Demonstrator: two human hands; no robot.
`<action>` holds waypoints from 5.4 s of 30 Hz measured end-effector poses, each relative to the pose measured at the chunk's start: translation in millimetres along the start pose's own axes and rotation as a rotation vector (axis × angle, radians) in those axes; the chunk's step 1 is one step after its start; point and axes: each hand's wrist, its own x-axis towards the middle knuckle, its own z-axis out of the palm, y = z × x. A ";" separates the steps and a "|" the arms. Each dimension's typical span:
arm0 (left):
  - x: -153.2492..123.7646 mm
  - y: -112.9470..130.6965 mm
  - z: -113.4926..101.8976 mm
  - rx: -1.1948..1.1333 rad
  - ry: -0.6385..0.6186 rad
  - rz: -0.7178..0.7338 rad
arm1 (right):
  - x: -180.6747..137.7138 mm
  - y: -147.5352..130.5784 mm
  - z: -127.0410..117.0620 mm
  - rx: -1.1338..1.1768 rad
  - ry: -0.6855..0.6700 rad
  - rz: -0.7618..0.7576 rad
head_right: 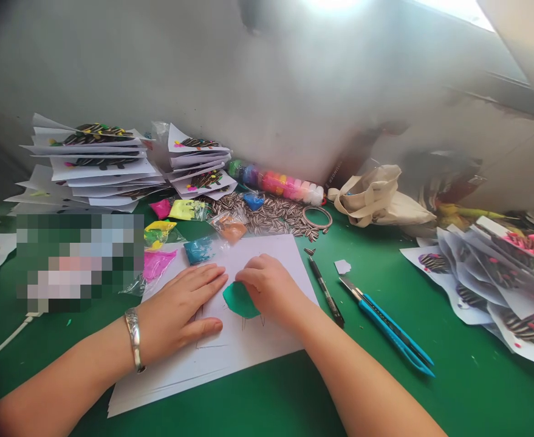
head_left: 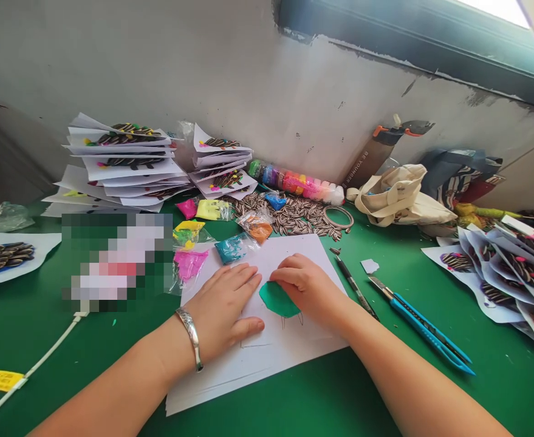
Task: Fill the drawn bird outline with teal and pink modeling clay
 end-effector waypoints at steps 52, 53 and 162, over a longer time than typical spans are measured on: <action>0.2 -0.3 3.4 0.042 -0.060 -0.006 | 4.8 -1.7 11.5 -0.068 0.057 -0.089; 0.3 -0.1 3.0 0.040 -0.061 -0.005 | 4.5 -1.9 11.9 -0.070 0.054 -0.090; 2.9 0.3 3.2 0.062 -0.068 -0.020 | -70.3 -40.4 -0.7 -0.430 -0.065 0.067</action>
